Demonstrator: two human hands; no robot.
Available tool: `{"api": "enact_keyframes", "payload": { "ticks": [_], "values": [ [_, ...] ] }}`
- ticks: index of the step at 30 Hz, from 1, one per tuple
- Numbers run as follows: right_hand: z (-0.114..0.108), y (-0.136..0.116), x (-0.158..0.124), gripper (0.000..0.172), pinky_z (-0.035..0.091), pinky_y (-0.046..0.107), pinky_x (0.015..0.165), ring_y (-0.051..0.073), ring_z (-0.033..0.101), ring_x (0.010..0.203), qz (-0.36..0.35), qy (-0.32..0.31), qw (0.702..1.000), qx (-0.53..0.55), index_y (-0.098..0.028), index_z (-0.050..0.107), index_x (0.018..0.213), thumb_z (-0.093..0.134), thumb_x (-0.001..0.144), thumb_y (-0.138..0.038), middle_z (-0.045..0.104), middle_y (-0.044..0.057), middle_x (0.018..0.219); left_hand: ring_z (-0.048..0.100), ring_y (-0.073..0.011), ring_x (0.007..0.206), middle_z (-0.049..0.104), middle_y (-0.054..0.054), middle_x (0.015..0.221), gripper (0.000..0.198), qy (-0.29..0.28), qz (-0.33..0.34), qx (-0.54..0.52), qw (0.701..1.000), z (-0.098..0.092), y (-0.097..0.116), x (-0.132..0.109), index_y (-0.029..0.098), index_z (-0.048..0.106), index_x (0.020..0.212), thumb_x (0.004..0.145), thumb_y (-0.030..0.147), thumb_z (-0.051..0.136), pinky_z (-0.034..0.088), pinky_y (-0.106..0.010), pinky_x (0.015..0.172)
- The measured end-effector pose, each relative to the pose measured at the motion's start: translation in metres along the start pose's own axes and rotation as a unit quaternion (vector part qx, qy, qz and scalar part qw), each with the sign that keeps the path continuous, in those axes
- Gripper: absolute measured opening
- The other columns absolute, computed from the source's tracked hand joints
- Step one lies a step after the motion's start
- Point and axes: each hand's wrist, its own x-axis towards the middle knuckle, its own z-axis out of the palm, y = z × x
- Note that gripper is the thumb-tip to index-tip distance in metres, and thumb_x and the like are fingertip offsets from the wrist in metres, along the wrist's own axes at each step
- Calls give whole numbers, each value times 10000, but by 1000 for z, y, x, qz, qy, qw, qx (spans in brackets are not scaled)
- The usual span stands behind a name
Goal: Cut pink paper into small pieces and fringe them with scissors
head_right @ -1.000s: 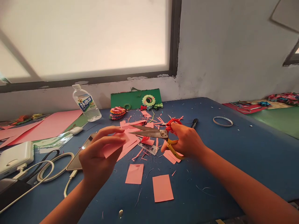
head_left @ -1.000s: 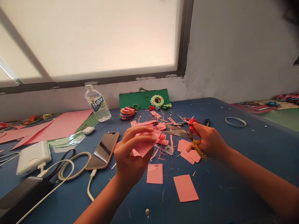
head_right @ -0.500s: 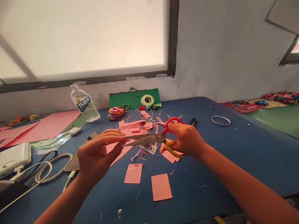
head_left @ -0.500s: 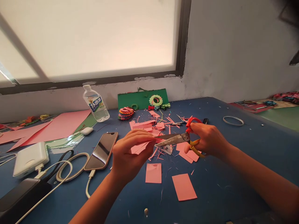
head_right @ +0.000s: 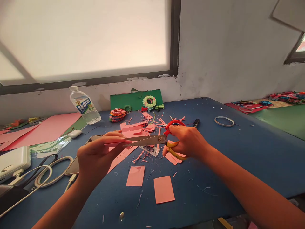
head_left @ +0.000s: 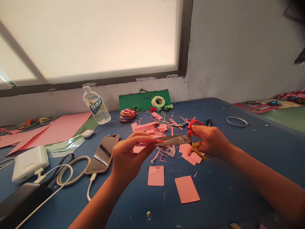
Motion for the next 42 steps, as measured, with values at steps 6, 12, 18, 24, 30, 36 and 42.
{"api": "enact_keyframes", "payload": {
  "ticks": [6,12,18,24,30,36,42],
  "values": [
    [-1,-2,-1,431,273,224,419,99,463,456,7,-10,1000,13,-202,390,572,540,649,-599,534,-16,531,605,-167,728,675,-29,771,185,12,0,7,1000,-1,-1,0,222,687,778,669,75,666,505,-326,672],
    [0,-2,-2,463,264,217,419,95,464,461,18,-19,999,19,-199,393,567,552,614,-632,532,-22,532,602,-154,710,671,-13,759,213,12,18,23,999,-2,-2,1,235,686,775,660,57,668,501,-314,664],
    [0,-1,-2,451,262,215,418,82,391,432,20,-26,999,13,-204,379,558,564,609,-612,495,-39,503,596,-153,708,668,-8,751,226,4,24,26,999,-3,-1,2,244,690,781,656,57,671,498,-318,677],
    [0,-1,-2,438,250,215,417,72,344,426,31,-29,999,15,-205,351,543,572,610,-578,470,-51,497,596,-157,705,666,-17,735,187,9,13,39,999,-4,-1,2,234,694,764,655,82,678,511,-320,665],
    [0,-1,-1,427,253,216,424,77,376,430,29,-36,999,19,-203,377,558,592,603,-569,485,-44,508,594,-158,699,660,-11,712,171,12,12,46,999,-5,-3,3,236,693,747,652,93,684,516,-317,641],
    [-1,-1,-1,443,252,213,421,77,372,430,35,-42,998,26,-201,367,542,612,586,-567,480,-47,499,593,-149,696,659,-2,702,184,-1,11,40,999,-6,-1,6,238,691,739,646,79,687,514,-309,650],
    [0,-1,-1,451,245,213,416,73,360,422,25,-34,999,15,-198,367,531,610,594,-573,474,-50,484,601,-150,715,666,2,704,179,0,-2,33,999,-6,-1,5,241,692,725,644,81,686,524,-300,649]
  ]
}}
